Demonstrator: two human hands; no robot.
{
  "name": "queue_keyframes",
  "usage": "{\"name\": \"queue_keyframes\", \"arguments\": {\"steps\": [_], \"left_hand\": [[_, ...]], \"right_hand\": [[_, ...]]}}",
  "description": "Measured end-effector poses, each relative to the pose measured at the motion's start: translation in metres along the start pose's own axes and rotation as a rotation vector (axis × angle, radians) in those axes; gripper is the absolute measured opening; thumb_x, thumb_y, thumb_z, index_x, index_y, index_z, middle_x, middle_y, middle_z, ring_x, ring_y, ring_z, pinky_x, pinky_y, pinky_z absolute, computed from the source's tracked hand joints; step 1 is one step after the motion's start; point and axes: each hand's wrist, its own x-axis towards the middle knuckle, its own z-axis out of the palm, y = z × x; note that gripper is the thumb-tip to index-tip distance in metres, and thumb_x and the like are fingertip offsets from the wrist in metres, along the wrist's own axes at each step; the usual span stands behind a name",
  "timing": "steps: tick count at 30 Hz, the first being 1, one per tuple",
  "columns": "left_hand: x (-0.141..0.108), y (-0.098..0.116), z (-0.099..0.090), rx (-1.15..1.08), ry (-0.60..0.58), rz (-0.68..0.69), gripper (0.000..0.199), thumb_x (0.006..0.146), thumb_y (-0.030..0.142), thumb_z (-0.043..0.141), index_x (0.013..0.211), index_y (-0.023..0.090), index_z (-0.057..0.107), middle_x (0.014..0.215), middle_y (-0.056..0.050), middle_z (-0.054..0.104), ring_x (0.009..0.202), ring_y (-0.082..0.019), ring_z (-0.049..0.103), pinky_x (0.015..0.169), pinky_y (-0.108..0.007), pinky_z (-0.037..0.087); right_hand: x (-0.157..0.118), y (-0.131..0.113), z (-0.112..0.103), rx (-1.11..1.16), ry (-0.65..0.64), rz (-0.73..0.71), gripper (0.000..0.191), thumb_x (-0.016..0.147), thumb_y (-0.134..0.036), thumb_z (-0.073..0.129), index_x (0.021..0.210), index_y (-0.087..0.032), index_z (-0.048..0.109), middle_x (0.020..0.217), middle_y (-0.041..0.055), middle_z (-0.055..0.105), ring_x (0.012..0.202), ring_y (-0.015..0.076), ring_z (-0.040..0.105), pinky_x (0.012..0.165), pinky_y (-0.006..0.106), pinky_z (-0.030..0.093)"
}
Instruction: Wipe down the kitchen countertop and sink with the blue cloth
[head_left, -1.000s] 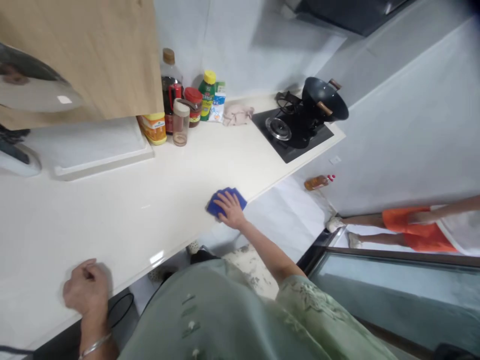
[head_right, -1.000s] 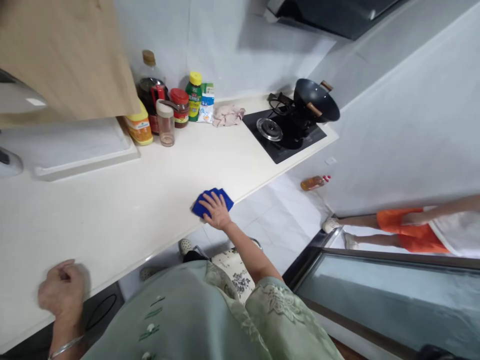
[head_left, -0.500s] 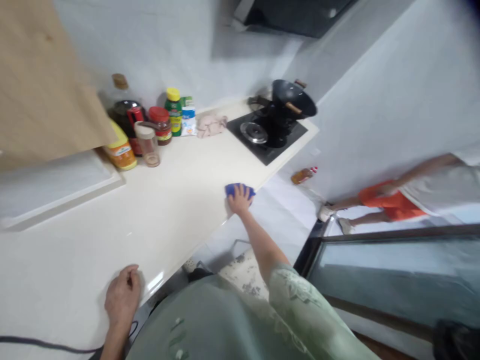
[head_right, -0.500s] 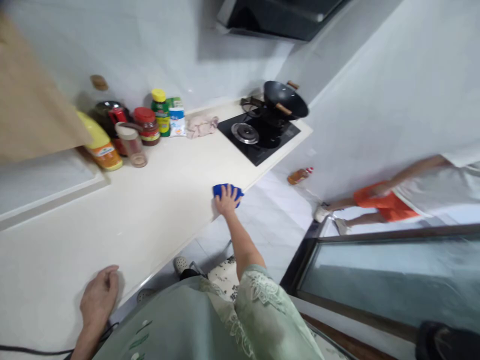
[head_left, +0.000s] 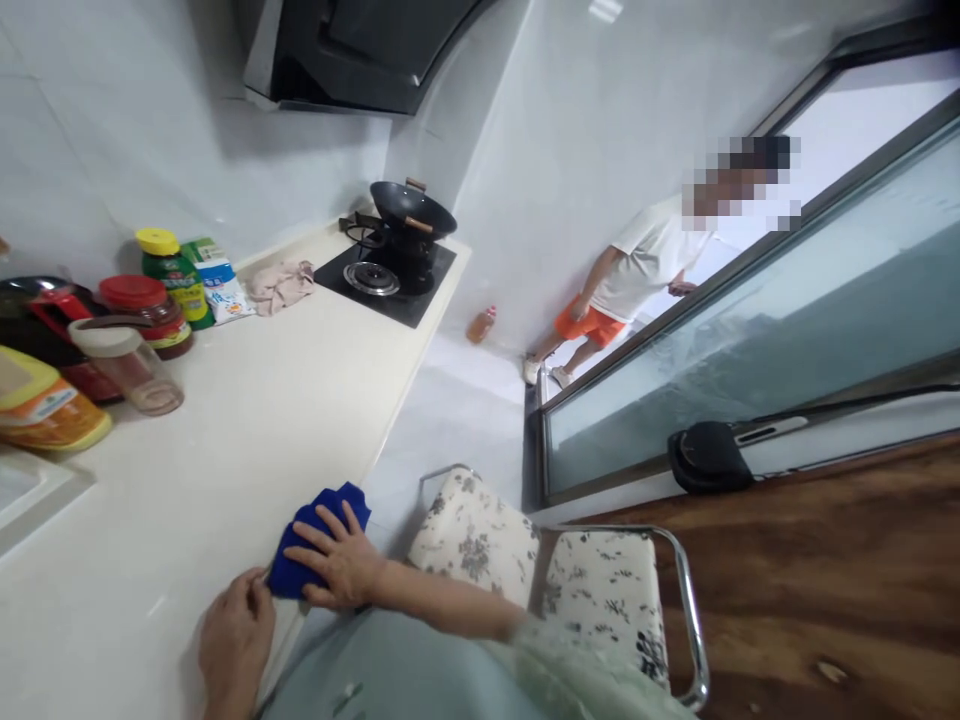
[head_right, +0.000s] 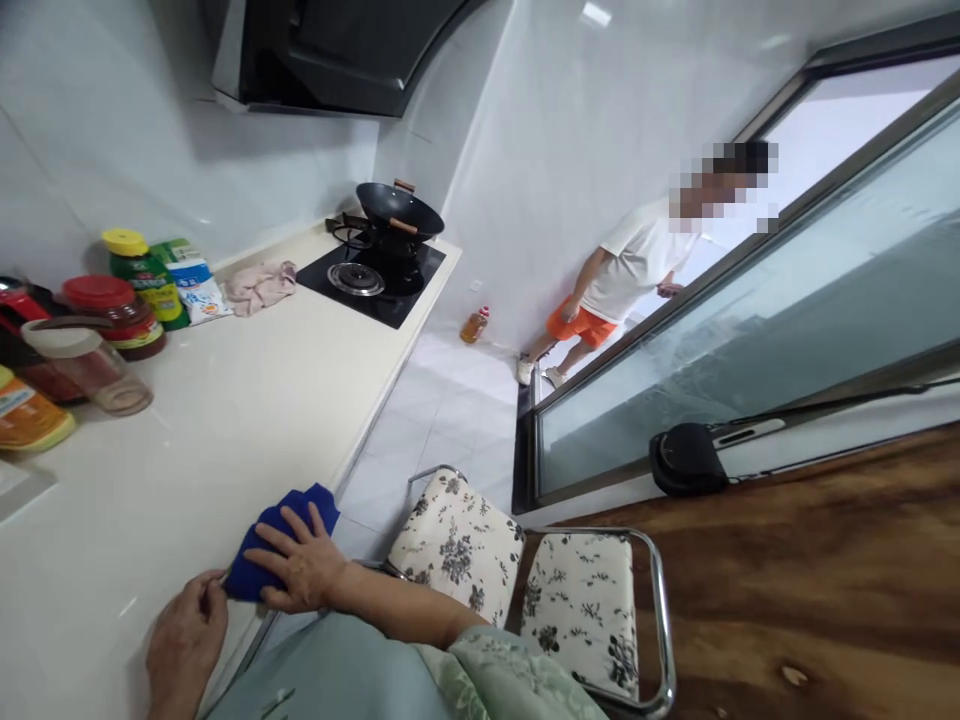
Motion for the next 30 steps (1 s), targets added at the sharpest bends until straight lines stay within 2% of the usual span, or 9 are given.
{"name": "queue_keyframes", "arguments": {"steps": [5,8,10,13,17,23,26,30], "left_hand": [[-0.011,0.003,0.001,-0.014,0.021,0.023,0.043,0.095,0.037,0.031,0.106,0.017,0.067,0.103,-0.016,0.076,0.097,-0.031,0.069,0.095,-0.044,0.05],[-0.029,0.002,-0.007,-0.013,0.043,-0.071,0.042,0.095,0.036,0.032,0.106,0.017,0.067,0.104,-0.015,0.076,0.102,-0.03,0.069,0.099,-0.043,0.05],[-0.046,-0.003,-0.015,-0.005,0.068,-0.157,0.042,0.095,0.038,0.032,0.107,0.018,0.067,0.108,-0.015,0.075,0.104,-0.03,0.068,0.101,-0.044,0.049],[-0.076,-0.009,-0.023,-0.004,0.115,-0.286,0.043,0.097,0.041,0.032,0.111,0.019,0.066,0.114,-0.013,0.074,0.107,-0.029,0.066,0.103,-0.045,0.049],[-0.108,-0.011,-0.023,0.026,0.231,-0.484,0.043,0.095,0.042,0.033,0.11,0.018,0.066,0.114,-0.015,0.073,0.108,-0.03,0.066,0.105,-0.045,0.048],[-0.13,-0.006,-0.022,0.043,0.293,-0.756,0.042,0.092,0.043,0.037,0.112,0.02,0.065,0.114,-0.015,0.072,0.104,-0.033,0.067,0.098,-0.048,0.051],[-0.131,0.0,-0.017,0.048,0.355,-0.764,0.041,0.09,0.042,0.037,0.108,0.019,0.066,0.11,-0.017,0.073,0.106,-0.036,0.066,0.099,-0.051,0.051],[-0.127,0.006,-0.009,0.142,0.417,-0.812,0.043,0.089,0.041,0.037,0.105,0.016,0.067,0.107,-0.02,0.073,0.102,-0.036,0.066,0.098,-0.051,0.049]], "right_hand": [[-0.008,0.005,0.004,0.009,-0.015,-0.01,0.062,0.1,-0.054,0.054,0.157,-0.032,0.044,0.17,0.0022,0.029,0.16,0.033,0.008,0.127,0.063,0.001],[-0.001,0.019,0.006,0.043,-0.02,-0.031,0.063,0.097,-0.051,0.059,0.155,-0.031,0.047,0.169,0.004,0.033,0.159,0.0339,0.012,0.127,0.064,0.002],[0.007,0.037,0.003,0.044,-0.011,-0.028,0.064,0.094,-0.049,0.062,0.154,-0.032,0.049,0.168,0.0038,0.035,0.158,0.0345,0.015,0.127,0.063,0.004],[0.023,0.081,-0.009,-0.004,0.046,0.021,0.062,0.093,-0.044,0.061,0.153,-0.032,0.051,0.167,0.0037,0.037,0.157,0.0349,0.017,0.126,0.063,0.007],[0.045,0.164,-0.034,-0.111,0.141,0.137,0.06,0.094,-0.04,0.053,0.153,-0.027,0.05,0.166,0.0051,0.038,0.156,0.0341,0.02,0.125,0.063,0.014],[0.087,0.285,-0.069,-0.207,0.164,0.435,0.061,0.097,-0.044,0.043,0.156,-0.027,0.046,0.168,0.004,0.034,0.156,0.0337,0.02,0.125,0.064,0.017],[0.116,0.326,-0.083,-0.2,0.185,0.594,0.064,0.098,-0.046,0.039,0.16,-0.026,0.04,0.169,0.0059,0.03,0.156,0.0355,0.02,0.123,0.066,0.018],[0.159,0.359,-0.096,-0.168,0.204,0.757,0.067,0.099,-0.049,0.036,0.162,-0.026,0.036,0.169,0.0104,0.028,0.155,0.0415,0.018,0.118,0.074,0.019]]}}
